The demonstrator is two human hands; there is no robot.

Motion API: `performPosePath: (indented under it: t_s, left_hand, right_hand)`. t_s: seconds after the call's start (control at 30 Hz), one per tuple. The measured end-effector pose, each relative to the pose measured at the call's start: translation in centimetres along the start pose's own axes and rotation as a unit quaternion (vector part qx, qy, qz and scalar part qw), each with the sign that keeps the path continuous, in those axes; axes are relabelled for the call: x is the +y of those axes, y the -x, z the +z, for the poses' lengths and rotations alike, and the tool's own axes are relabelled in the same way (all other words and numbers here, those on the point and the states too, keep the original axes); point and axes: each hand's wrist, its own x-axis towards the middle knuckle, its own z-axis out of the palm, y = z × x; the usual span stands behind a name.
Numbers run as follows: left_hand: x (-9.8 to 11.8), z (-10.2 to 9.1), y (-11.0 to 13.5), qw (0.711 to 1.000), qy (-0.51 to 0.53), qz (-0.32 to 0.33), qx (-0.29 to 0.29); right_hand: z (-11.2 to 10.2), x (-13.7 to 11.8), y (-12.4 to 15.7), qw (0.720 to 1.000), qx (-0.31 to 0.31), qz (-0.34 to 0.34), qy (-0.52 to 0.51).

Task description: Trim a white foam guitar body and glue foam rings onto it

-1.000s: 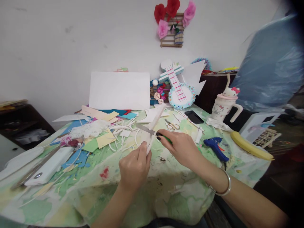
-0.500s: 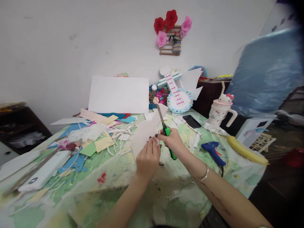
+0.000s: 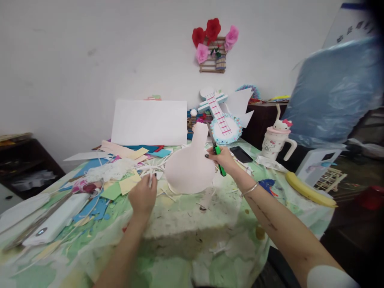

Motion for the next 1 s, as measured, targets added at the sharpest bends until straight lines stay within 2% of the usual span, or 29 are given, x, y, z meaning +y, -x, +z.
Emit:
performPosePath:
  t_s: [0.07, 0.17, 0.23, 0.3, 0.37, 0.43, 0.57, 0.77, 1.0]
  left_hand:
    - [-1.1, 0.1, -1.7, 0.996, -0.007, -0.039, -0.081]
    - [-0.8, 0.1, -3.7, 0.985, 0.136, -0.022, -0.100]
    - [0.2, 0.0, -4.8, 0.951, 0.291, 0.015, -0.103]
    - [1.2, 0.2, -5.8, 0.902, 0.402, 0.046, -0.149]
    - [1.8, 0.6, -6.6, 0.870, 0.444, 0.057, -0.205]
    - [1.9, 1.1, -7.1, 0.847, 0.471, 0.038, -0.242]
    - [1.0, 1.8, -7.2, 0.798, 0.540, -0.017, -0.268]
    - [0.1, 2.5, -7.2, 0.780, 0.555, -0.029, -0.287]
    - [0.7, 1.7, -7.5, 0.797, 0.524, -0.016, -0.300]
  right_hand:
    - [-0.2, -0.1, -0.5, 1.000, -0.022, -0.007, 0.003]
    - [0.6, -0.6, -0.8, 0.998, -0.058, -0.020, 0.008]
    - [1.5, -1.1, -0.7, 0.997, -0.076, -0.031, 0.013]
    - [2.3, -1.7, -0.7, 0.995, -0.087, -0.042, 0.017]
    - [2.7, -1.9, -0.8, 0.994, -0.091, -0.051, 0.020]
    - [2.7, -1.8, -0.9, 0.994, -0.087, -0.054, 0.024]
    - [1.6, -0.1, -0.7, 0.996, -0.071, -0.038, 0.035]
    - [1.1, 3.1, 0.6, 0.999, -0.033, -0.015, 0.032]
    - [1.1, 3.8, 0.6, 0.999, -0.006, -0.016, 0.037]
